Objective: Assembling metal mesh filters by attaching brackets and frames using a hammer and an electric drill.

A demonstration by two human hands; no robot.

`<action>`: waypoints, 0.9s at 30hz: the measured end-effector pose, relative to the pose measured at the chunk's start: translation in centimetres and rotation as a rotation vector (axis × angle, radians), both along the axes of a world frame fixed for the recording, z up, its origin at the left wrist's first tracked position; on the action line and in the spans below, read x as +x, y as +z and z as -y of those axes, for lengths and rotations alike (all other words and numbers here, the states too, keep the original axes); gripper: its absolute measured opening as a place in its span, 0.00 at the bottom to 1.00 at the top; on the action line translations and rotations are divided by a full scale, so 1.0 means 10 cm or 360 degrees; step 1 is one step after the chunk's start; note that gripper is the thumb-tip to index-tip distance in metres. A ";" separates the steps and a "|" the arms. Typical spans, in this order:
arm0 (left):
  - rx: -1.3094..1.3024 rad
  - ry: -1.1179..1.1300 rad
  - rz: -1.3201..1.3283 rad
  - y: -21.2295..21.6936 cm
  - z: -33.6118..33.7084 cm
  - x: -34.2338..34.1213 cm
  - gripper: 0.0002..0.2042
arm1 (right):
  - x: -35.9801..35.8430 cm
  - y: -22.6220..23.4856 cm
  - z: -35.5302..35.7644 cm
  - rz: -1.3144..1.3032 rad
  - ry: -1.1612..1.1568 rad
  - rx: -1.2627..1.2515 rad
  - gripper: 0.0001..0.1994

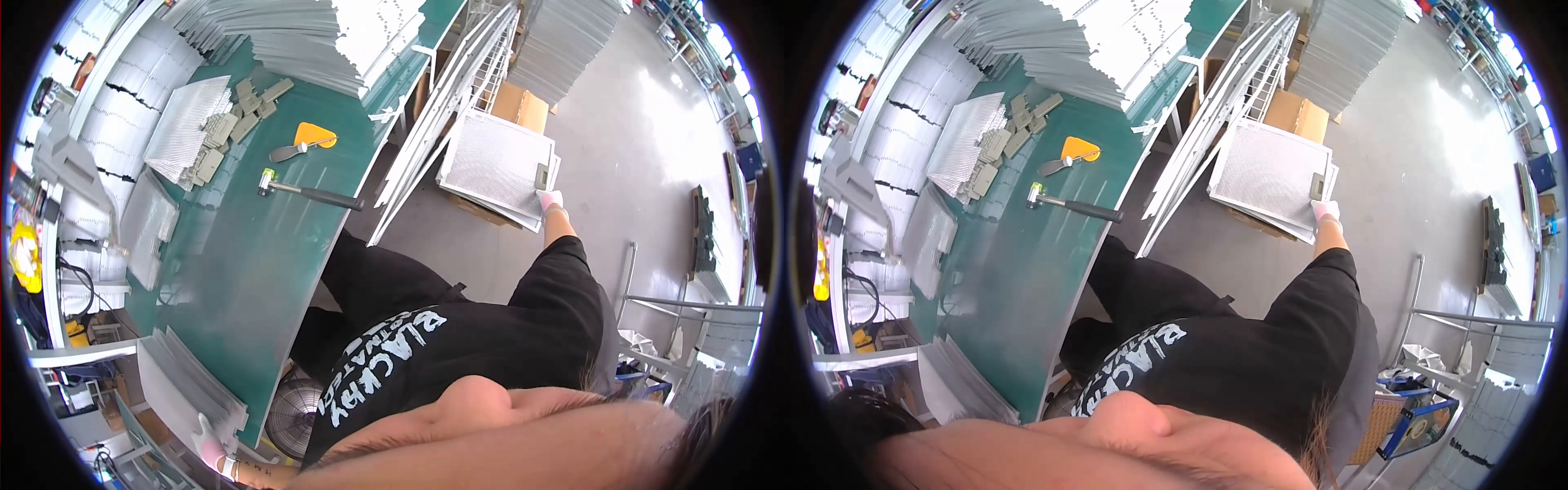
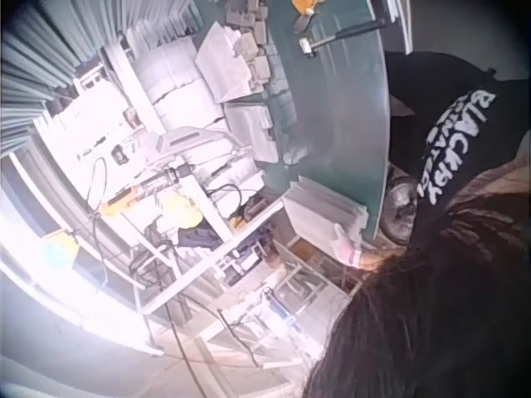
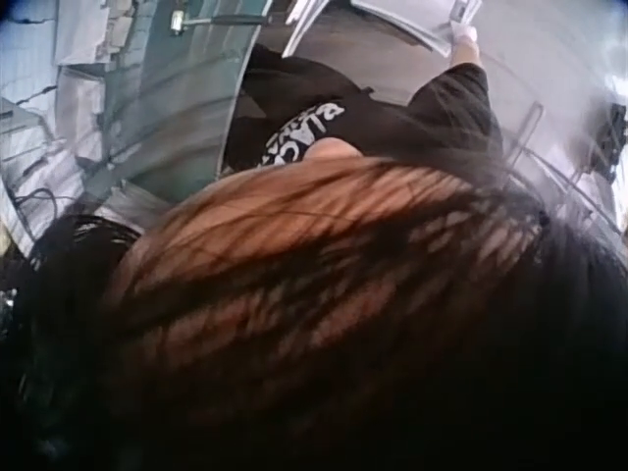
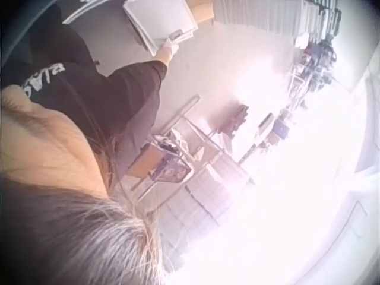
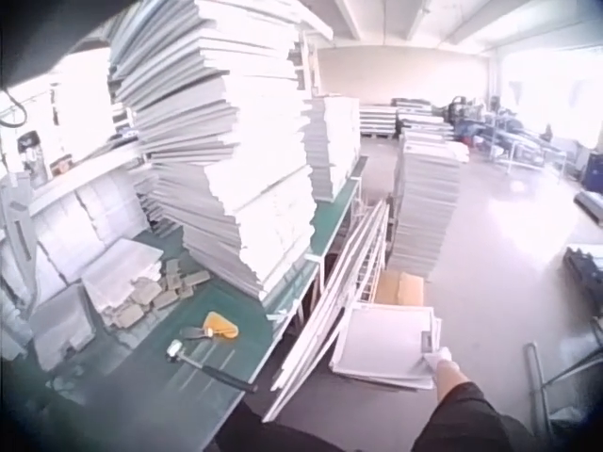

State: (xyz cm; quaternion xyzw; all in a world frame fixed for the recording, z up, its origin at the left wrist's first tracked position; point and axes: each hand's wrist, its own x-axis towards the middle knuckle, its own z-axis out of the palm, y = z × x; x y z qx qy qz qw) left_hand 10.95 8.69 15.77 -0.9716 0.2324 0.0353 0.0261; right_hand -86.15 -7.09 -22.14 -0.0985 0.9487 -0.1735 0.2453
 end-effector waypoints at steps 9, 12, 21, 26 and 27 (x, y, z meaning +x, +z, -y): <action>-0.0035 -0.0114 0.0058 -0.01 0.08 -0.07 0.45 | 0.26 0.01 -0.28 0.0052 -0.0047 0.0119 0.29; 0.0207 -0.0351 0.0219 0.03 -0.07 0.29 0.43 | 0.69 0.59 -0.19 -0.0461 -0.0228 0.0109 0.29; -0.0348 -0.0173 -0.0916 1.10 -0.33 0.59 0.18 | 1.83 1.07 0.64 -0.1193 0.1009 -0.1187 0.19; -0.1284 -0.0223 -0.0632 1.69 -0.91 0.21 0.28 | 3.19 1.95 1.02 -0.0841 0.1704 -0.1905 0.19; -0.1129 -0.0571 -0.0428 1.76 -0.95 -0.14 0.31 | 3.38 2.06 1.06 -0.0858 0.1807 -0.1976 0.20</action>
